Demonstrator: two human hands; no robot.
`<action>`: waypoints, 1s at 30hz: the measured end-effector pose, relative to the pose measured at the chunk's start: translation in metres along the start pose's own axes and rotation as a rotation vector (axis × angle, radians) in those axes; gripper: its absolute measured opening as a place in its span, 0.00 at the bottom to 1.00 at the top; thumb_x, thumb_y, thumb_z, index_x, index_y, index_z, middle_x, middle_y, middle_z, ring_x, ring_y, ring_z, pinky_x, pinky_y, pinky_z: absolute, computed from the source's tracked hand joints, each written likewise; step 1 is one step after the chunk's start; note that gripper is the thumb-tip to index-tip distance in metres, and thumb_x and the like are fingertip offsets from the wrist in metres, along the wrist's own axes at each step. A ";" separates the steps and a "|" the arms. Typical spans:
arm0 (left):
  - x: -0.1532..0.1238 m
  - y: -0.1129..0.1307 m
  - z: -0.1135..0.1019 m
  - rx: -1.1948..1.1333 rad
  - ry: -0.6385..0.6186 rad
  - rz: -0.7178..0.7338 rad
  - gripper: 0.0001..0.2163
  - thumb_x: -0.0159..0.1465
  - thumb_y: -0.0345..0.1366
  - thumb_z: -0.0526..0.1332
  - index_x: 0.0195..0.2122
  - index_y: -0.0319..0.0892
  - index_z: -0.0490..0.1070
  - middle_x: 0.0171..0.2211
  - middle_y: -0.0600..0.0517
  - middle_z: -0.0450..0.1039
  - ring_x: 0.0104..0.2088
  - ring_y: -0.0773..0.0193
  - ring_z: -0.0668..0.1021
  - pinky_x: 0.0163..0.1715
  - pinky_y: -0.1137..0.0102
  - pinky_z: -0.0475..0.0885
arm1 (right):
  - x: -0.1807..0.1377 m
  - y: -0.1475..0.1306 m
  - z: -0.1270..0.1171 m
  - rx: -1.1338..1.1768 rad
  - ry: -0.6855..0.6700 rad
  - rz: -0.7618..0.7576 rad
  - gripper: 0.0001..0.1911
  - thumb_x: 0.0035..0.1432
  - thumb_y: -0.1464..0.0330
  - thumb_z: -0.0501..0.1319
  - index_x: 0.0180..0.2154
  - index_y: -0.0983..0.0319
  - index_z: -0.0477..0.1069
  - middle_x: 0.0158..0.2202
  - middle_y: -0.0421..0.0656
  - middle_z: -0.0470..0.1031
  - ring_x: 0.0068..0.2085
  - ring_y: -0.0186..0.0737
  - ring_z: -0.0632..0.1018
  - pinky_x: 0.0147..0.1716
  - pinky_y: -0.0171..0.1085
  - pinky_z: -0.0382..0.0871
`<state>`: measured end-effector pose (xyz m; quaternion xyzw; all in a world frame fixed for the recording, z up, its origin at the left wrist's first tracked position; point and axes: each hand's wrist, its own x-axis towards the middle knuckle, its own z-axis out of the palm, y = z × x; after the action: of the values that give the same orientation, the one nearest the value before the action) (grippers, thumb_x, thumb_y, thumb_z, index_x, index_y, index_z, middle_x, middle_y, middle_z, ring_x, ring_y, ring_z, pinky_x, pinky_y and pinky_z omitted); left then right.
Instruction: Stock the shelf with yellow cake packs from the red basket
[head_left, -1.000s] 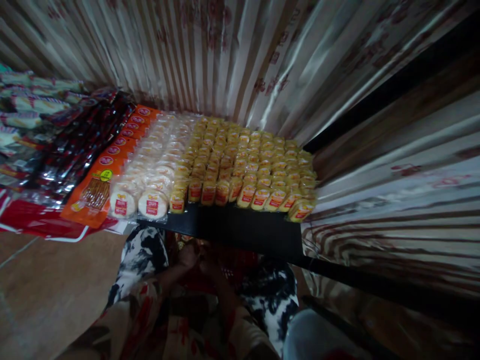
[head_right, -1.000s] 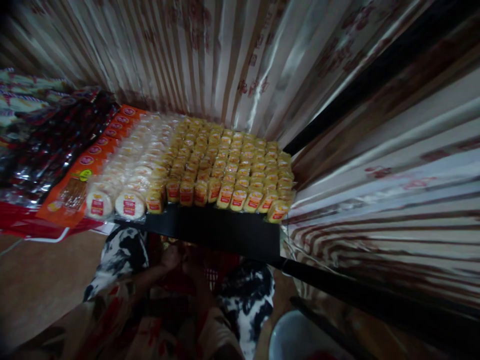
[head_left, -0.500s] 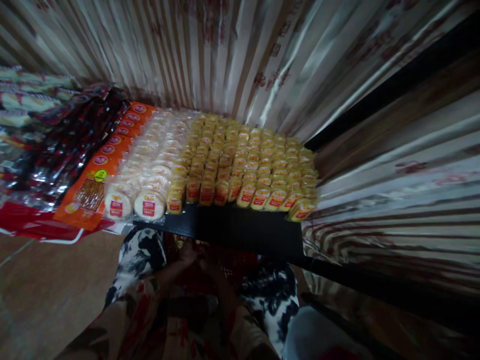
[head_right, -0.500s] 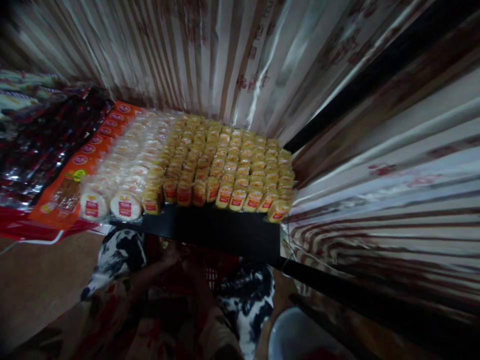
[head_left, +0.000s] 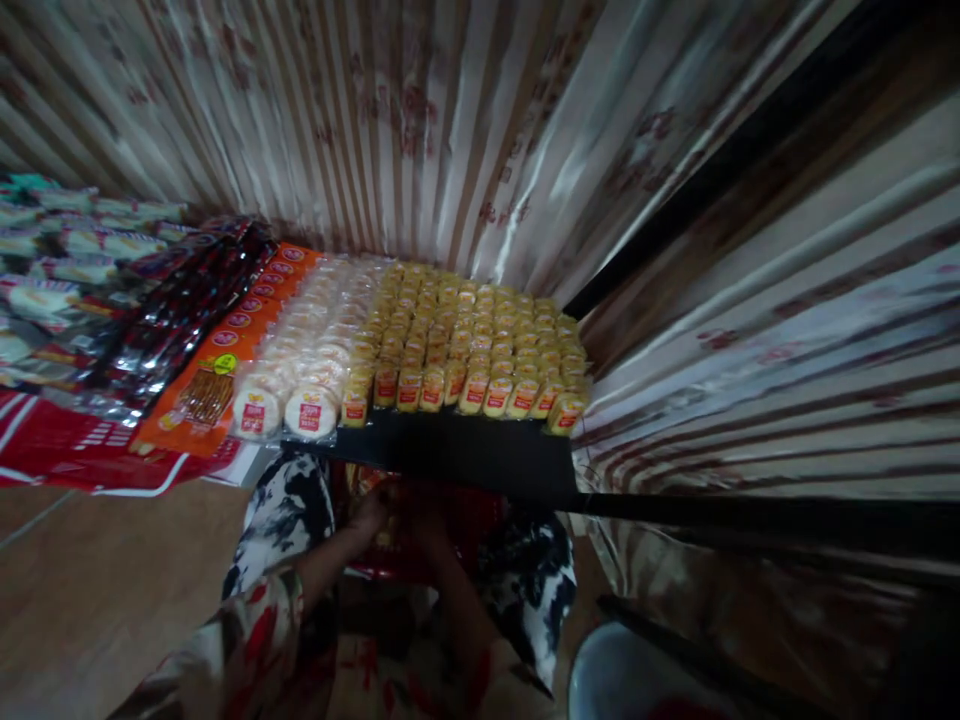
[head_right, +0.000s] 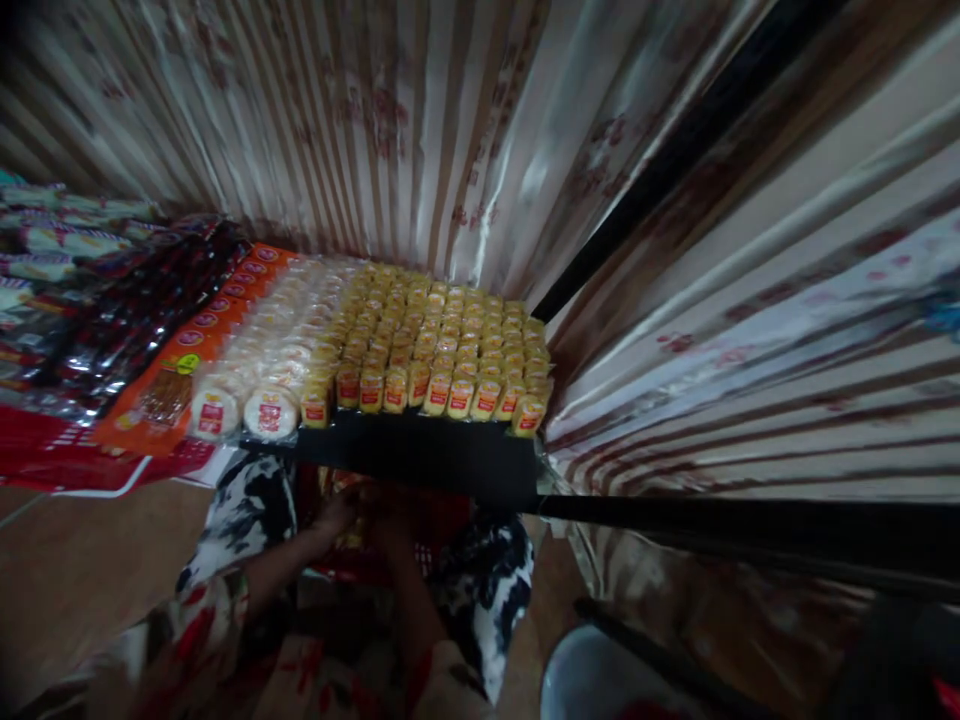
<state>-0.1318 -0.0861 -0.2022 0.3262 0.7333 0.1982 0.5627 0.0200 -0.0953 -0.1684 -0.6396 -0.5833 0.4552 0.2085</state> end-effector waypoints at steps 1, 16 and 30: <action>-0.006 0.003 0.000 -0.014 -0.017 0.016 0.13 0.55 0.24 0.56 0.41 0.38 0.70 0.34 0.49 0.75 0.33 0.66 0.76 0.31 0.75 0.69 | 0.003 -0.006 0.012 0.008 0.012 0.001 0.11 0.56 0.64 0.57 0.39 0.60 0.73 0.41 0.46 0.75 0.43 0.43 0.75 0.44 0.41 0.68; -0.085 0.076 0.001 0.064 -0.164 0.486 0.17 0.55 0.40 0.57 0.44 0.39 0.66 0.33 0.50 0.73 0.32 0.63 0.74 0.31 0.73 0.68 | -0.050 -0.040 -0.047 0.186 0.222 -0.070 0.17 0.52 0.64 0.56 0.42 0.63 0.72 0.43 0.47 0.75 0.44 0.43 0.75 0.46 0.40 0.67; -0.106 0.177 0.034 0.255 -0.080 0.766 0.17 0.56 0.32 0.56 0.48 0.43 0.65 0.34 0.55 0.73 0.27 0.69 0.71 0.32 0.75 0.66 | -0.039 -0.054 -0.115 0.037 0.618 -0.293 0.17 0.57 0.64 0.51 0.46 0.62 0.68 0.45 0.49 0.71 0.46 0.43 0.72 0.46 0.42 0.67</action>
<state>-0.0380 -0.0377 -0.0219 0.6505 0.5549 0.2882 0.4311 0.0886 -0.0886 -0.0542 -0.6528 -0.5697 0.2159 0.4502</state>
